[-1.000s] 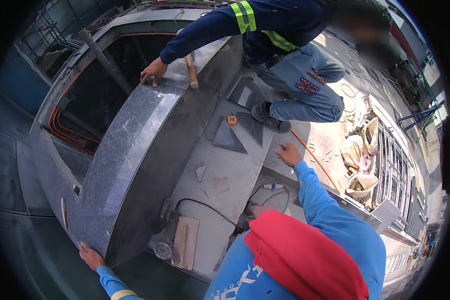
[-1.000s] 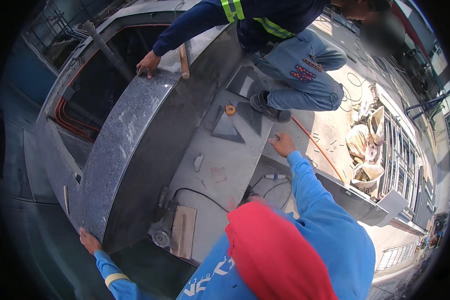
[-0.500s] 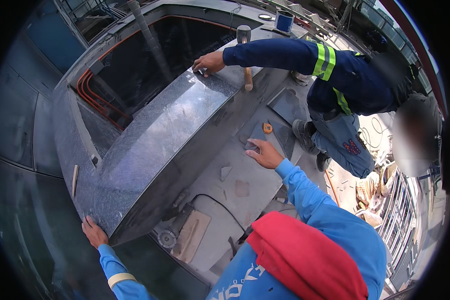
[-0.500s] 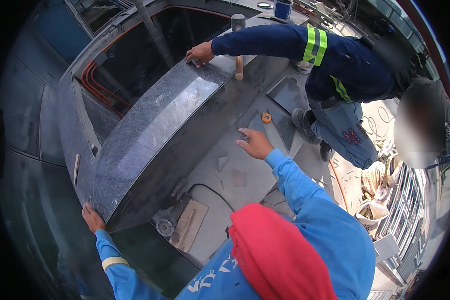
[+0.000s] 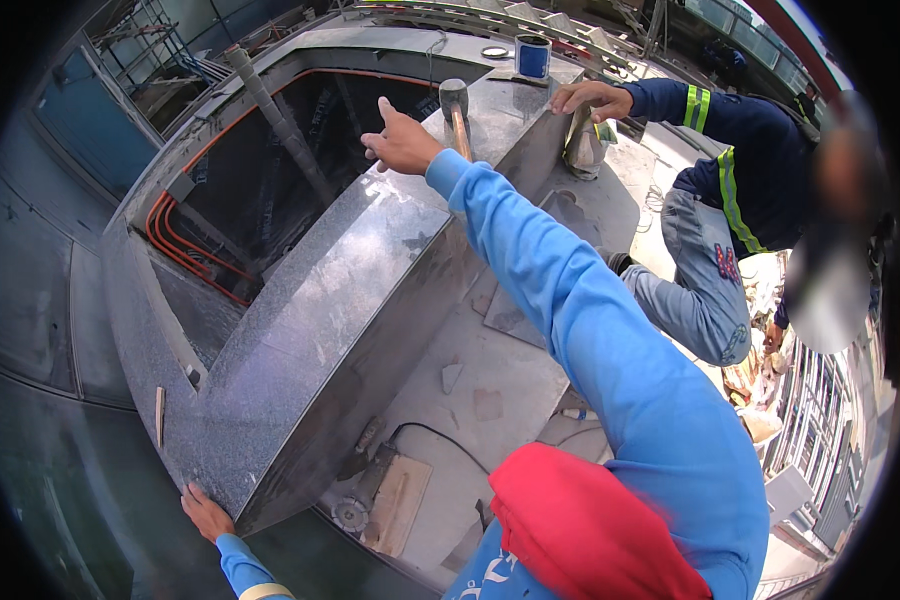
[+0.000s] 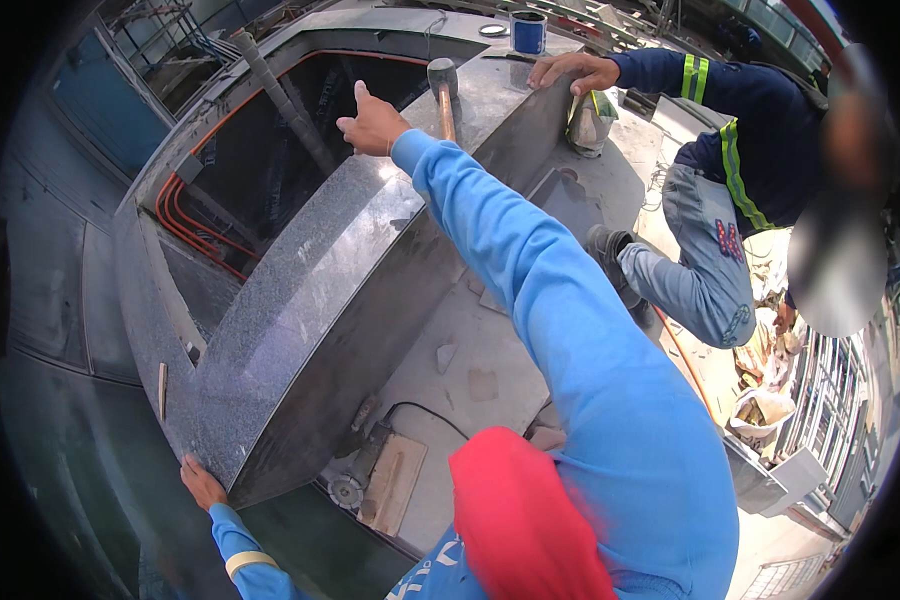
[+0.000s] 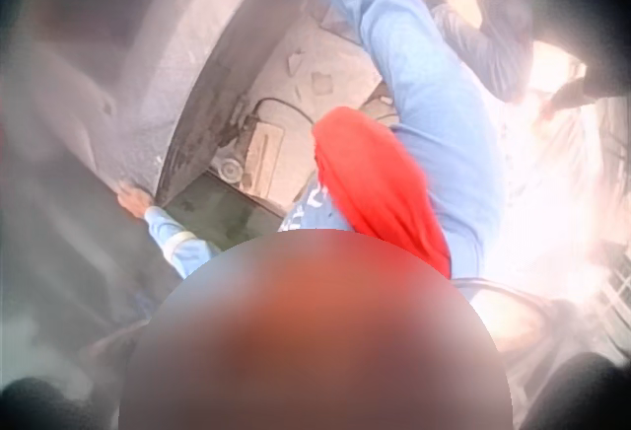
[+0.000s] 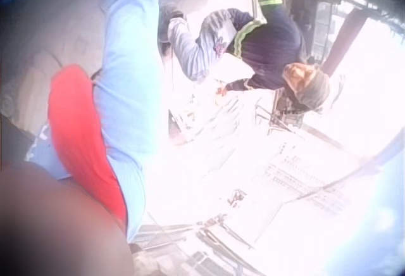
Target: The person positions a large stone slab onto a curved architectural element and uses a rubber mallet to tap it into place. A coworker assists by holding the slab steady while the person adjusts alignment and taps along the edges.
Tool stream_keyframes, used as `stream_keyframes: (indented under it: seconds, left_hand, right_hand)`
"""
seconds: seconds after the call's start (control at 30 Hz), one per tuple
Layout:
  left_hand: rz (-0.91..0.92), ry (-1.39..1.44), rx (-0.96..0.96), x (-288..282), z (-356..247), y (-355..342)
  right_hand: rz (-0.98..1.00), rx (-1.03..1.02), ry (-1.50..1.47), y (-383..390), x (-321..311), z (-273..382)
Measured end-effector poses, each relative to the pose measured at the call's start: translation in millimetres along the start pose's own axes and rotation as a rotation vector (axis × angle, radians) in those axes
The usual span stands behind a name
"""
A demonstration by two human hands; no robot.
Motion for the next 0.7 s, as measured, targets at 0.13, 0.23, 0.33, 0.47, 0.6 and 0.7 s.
stream_keyframes:
  seconds: [0.13, 0.23, 0.33, 0.47, 0.6, 0.7]
  left_hand:
    - [-0.018, -0.018, -0.005, 1, 4, -2]
    - [-0.022, 0.0, 0.017, 4, 8, -3]
    - [-0.032, 0.014, 0.017, 5, 11, -3]
    - [-0.052, -0.012, 0.011, 4, 11, -2]
    - [-0.041, 0.031, 0.003, 3, 9, -2]
    - [-0.041, 0.034, -0.004, 2, 10, -2]
  right_hand:
    - [0.026, 0.372, -0.317, -102, -4, -65]
    - [-0.016, 0.406, -0.243, -134, -6, -87]
    - [0.045, 0.429, -0.198, -145, 6, -100]
    - [-0.067, 0.467, -0.08, -150, 10, -114]
    - [-0.079, 0.452, -0.089, -159, 10, -121]
    - [-0.025, 0.44, -0.081, -169, 15, -125]
Point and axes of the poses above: each hand's wrist, its own y-axis away from the middle knuckle, its own x-axis out of the palm, z = x × y, the point moved 10 cm from there along -y, towards the middle knuckle, and after that the axes turned 7 degrees about -x, right-handed, at the moved point
